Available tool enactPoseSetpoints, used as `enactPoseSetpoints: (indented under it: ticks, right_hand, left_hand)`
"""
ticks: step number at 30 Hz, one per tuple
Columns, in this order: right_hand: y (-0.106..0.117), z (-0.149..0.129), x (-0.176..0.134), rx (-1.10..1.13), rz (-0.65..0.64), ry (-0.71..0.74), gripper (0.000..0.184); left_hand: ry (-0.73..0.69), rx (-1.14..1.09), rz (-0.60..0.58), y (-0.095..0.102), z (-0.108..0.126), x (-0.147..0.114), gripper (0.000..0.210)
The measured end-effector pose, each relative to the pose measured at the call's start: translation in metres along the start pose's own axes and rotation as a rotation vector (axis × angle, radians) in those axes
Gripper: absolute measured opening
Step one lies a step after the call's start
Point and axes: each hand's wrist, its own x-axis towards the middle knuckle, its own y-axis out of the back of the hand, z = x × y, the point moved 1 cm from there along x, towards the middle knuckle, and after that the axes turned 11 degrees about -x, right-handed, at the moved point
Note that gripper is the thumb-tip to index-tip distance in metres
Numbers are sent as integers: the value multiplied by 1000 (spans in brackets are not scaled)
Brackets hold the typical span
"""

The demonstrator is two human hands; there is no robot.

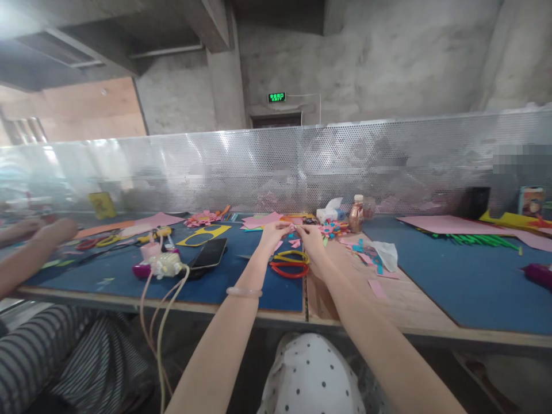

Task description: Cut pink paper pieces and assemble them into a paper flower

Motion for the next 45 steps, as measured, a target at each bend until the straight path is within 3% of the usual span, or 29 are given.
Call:
enactPoseSetpoints:
  ticks: [5, 10, 15, 23, 35, 40, 45]
  right_hand:
    - [-3, -1, -1, 87, -11, -29, 20]
    - [-6, 4, -1, 272, -53, -166, 22]
    - [-5, 9, 0, 262, -34, -150, 21]
    - [-9, 12, 2, 358, -47, -196, 21]
    - [-10, 16, 3, 114, -22, -66, 25]
    - [-10, 15, 4, 132, 4, -71, 23]
    - [-4, 9, 3, 165, 60, -66, 23]
  left_hand:
    - [-27, 45, 30, 2, 1, 2, 12]
    - [26, -7, -13, 6, -6, 7, 30]
    - [106, -112, -67, 7, -12, 10, 41]
    - [86, -14, 40, 8, -8, 8, 47]
    - [14, 38, 71, 1, 0, 2, 37]
    - [-48, 66, 49, 0, 2, 2, 35]
    - [1, 43, 4, -1, -3, 4, 50]
